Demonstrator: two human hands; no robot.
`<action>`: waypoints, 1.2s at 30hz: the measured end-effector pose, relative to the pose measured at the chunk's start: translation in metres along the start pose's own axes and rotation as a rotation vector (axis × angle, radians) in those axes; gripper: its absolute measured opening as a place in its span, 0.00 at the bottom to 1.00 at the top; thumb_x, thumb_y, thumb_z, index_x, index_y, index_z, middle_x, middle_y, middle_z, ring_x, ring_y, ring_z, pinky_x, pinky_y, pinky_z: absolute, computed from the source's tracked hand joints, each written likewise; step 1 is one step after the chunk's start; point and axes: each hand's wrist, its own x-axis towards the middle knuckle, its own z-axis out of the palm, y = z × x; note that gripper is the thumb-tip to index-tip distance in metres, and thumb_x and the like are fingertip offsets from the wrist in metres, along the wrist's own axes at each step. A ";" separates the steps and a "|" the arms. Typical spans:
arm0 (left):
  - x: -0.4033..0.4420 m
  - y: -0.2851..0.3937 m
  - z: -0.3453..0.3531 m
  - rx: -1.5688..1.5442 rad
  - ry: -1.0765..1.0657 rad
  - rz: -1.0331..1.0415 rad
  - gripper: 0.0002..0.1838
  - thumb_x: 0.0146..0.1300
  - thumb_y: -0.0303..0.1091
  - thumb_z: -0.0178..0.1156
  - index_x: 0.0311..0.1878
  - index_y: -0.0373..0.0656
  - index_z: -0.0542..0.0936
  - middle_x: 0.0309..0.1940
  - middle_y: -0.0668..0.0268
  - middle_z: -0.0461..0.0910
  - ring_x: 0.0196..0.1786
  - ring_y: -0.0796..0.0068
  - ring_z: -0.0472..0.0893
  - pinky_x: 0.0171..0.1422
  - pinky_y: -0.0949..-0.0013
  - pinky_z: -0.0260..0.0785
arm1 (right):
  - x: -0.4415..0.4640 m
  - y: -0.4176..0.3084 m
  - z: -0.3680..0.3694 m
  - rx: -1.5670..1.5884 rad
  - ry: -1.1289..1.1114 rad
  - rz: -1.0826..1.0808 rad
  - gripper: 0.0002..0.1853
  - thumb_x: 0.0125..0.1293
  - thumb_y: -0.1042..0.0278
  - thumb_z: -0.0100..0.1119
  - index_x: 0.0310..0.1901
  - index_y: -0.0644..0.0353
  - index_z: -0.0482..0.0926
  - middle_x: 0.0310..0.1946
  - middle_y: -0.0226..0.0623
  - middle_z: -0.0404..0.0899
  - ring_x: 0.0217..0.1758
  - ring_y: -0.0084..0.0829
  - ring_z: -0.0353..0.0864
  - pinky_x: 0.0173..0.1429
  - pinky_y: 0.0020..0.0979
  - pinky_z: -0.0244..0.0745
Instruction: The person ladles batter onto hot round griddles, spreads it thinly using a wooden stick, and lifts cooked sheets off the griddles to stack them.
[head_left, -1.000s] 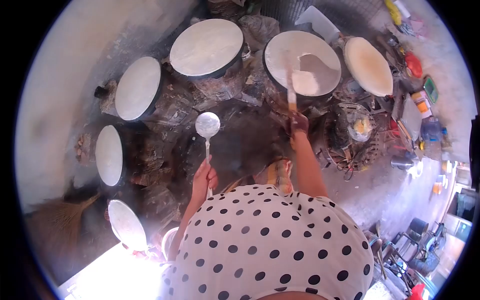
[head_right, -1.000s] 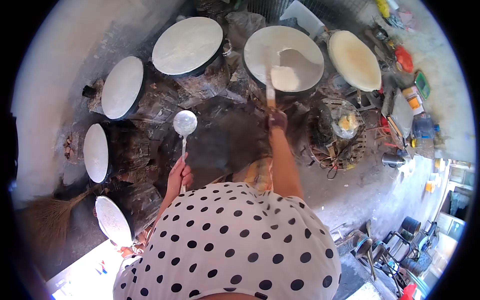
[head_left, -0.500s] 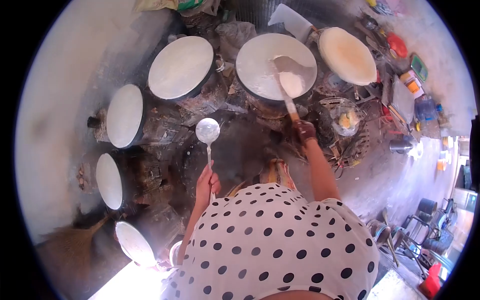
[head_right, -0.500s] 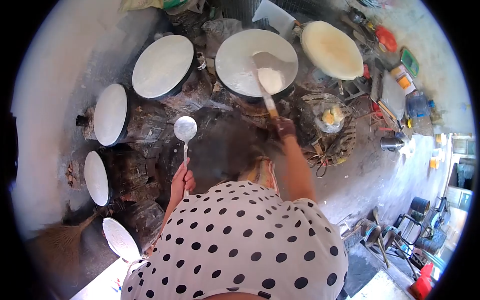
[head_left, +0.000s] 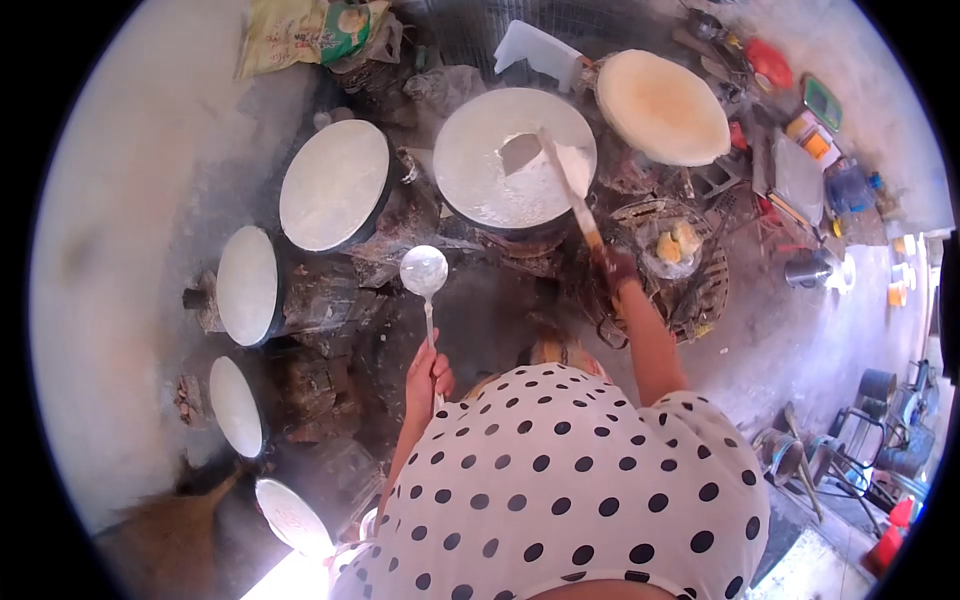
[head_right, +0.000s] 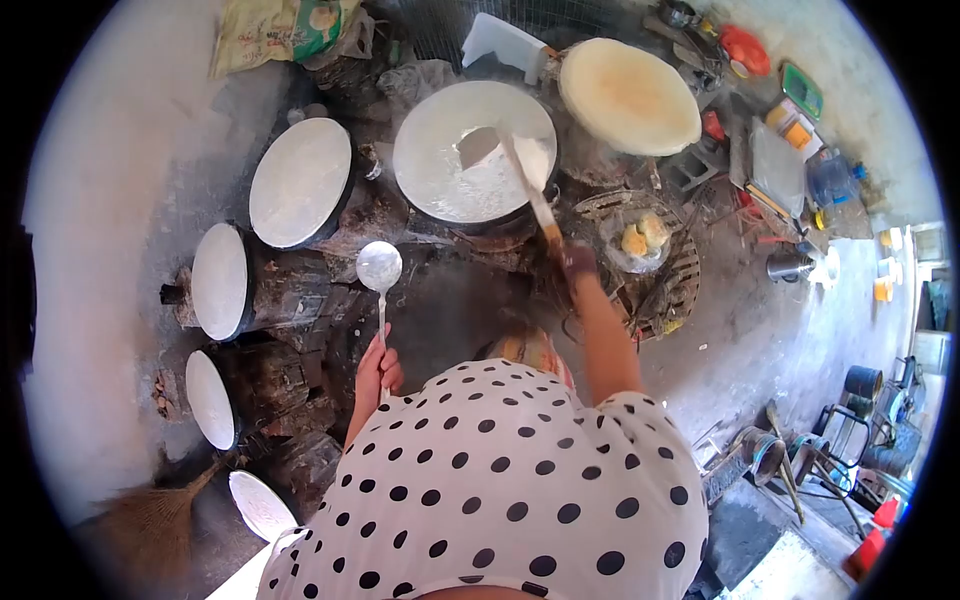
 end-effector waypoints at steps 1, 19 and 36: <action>0.002 -0.001 0.002 -0.013 -0.001 -0.007 0.21 0.74 0.35 0.38 0.69 0.48 0.61 0.20 0.74 0.60 0.14 0.84 0.59 0.18 0.76 0.57 | 0.012 -0.023 -0.025 -0.066 0.015 0.277 0.21 0.65 0.48 0.50 0.43 0.58 0.83 0.41 0.45 0.82 0.46 0.44 0.82 0.47 0.40 0.75; -0.005 0.003 0.003 0.038 0.054 -0.044 0.19 0.75 0.37 0.39 0.67 0.52 0.64 0.21 0.76 0.60 0.13 0.84 0.58 0.17 0.75 0.54 | 0.038 -0.125 0.006 -0.073 -0.009 -0.370 0.20 0.68 0.66 0.45 0.60 0.60 0.72 0.55 0.44 0.76 0.55 0.41 0.78 0.59 0.37 0.72; 0.020 -0.001 0.005 0.075 -0.003 -0.112 0.19 0.74 0.37 0.42 0.65 0.50 0.65 0.20 0.74 0.60 0.13 0.83 0.58 0.17 0.75 0.54 | 0.059 -0.045 0.029 0.227 0.222 -0.150 0.21 0.70 0.57 0.45 0.59 0.58 0.74 0.54 0.43 0.78 0.60 0.36 0.75 0.63 0.36 0.67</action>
